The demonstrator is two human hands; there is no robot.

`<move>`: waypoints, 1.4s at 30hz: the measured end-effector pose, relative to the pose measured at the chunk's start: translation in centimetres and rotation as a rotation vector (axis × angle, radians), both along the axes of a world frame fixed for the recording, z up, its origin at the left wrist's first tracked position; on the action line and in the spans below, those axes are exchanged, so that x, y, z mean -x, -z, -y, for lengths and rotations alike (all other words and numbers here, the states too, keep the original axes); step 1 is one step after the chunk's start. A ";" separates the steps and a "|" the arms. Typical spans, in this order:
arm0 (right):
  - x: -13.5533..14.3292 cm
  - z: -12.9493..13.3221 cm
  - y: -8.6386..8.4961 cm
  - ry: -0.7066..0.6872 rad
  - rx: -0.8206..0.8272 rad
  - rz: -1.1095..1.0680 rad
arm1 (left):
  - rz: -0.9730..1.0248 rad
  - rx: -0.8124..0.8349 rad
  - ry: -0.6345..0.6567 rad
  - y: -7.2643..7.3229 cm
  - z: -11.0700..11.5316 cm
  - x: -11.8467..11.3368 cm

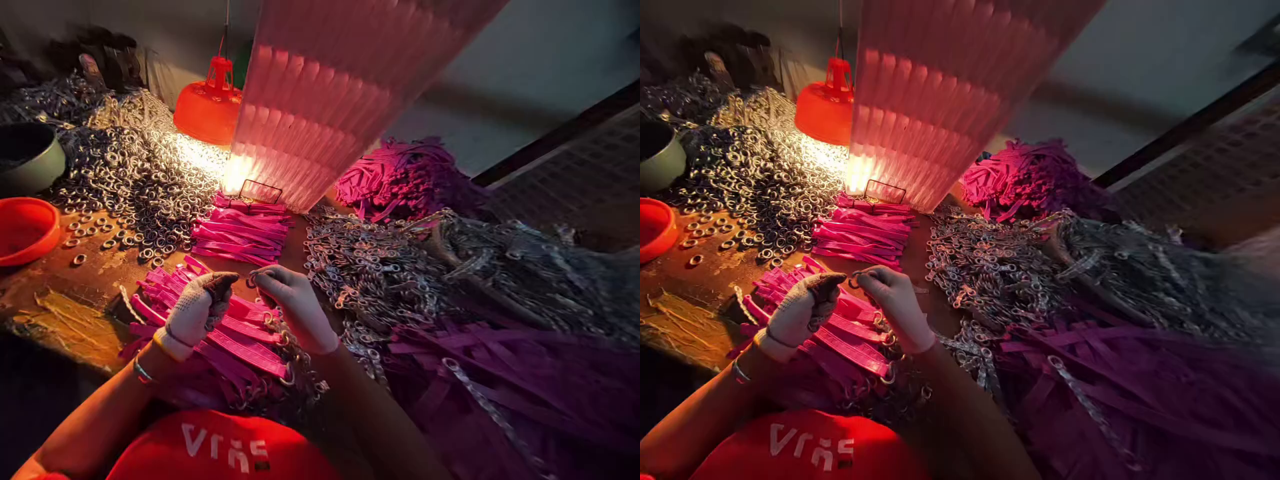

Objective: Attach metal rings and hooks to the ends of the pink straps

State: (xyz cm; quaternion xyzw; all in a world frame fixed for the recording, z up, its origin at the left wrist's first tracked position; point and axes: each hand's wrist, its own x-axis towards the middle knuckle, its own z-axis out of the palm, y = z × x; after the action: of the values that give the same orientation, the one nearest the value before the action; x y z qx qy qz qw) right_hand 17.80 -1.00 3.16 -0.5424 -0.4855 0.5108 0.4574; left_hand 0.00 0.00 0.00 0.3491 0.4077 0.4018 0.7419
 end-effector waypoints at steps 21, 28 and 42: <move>-2.2 3.6 1.3 -0.191 -0.057 0.488 | -0.554 -0.542 0.236 0.2 0.3 -0.7; -2.0 2.6 2.4 -0.312 -0.408 0.859 | -0.586 -0.481 0.394 -0.6 -0.5 -1.5; -4.5 1.7 4.6 0.032 -0.181 0.628 | -0.720 -0.437 0.604 0.3 -7.9 -4.3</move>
State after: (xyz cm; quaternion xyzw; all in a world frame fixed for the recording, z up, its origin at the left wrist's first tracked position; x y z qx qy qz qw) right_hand 22.32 -2.69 -1.44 -0.6380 -0.6377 0.2660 0.3399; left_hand 4.32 7.90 -0.31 0.7143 0.4247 0.1001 0.5472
